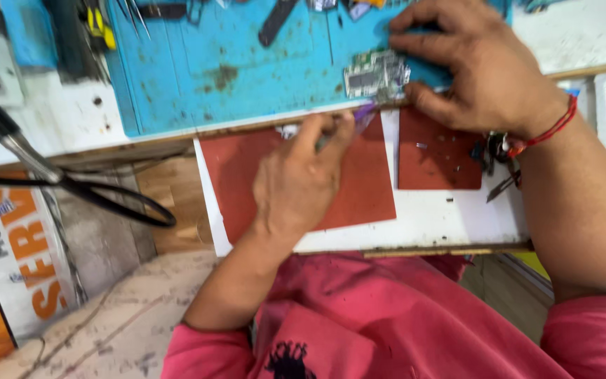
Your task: The person cleans an electronic circuit board using a small brush and a thin metal tool.
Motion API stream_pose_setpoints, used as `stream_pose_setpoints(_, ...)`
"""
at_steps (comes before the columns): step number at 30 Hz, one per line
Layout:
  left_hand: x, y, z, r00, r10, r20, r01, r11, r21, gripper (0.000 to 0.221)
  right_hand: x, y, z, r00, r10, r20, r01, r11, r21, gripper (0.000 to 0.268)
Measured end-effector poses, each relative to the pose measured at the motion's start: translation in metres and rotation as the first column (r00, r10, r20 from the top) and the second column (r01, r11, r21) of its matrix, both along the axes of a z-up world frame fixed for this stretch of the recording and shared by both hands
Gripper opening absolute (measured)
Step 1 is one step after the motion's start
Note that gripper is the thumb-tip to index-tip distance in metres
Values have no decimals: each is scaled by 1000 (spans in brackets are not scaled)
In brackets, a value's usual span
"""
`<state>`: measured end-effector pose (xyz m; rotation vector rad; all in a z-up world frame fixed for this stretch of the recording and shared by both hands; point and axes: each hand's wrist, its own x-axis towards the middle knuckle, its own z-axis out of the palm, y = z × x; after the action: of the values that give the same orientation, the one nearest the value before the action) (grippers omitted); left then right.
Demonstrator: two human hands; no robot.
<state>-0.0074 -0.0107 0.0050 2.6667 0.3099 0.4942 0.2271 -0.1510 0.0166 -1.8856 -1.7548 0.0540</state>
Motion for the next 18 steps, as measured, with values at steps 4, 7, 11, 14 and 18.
stream_pose_setpoints(4,7,14,1,993,111,30,-111,994,-6,30,-4,-1,0,1000,3,-23,-3,1000,-15,47)
stream_pose_setpoints(7,5,7,4,997,71,38,-72,997,21,31,-6,0,4,1000,-11,6,11,1000,-6,47)
stream_pose_setpoints(11,2,13,5,995,87,-48,-85,996,37,21,-5,0,4,999,-16,33,16,1000,-2,45)
stream_pose_setpoints(14,7,11,2,994,67,-91,-62,997,52,27,-6,-3,-1,999,-22,44,23,999,-30,46)
stream_pose_setpoints(18,6,19,3,993,120,-11,-119,992,46,33,-4,-5,-4,999,-17,35,17,1000,1,46)
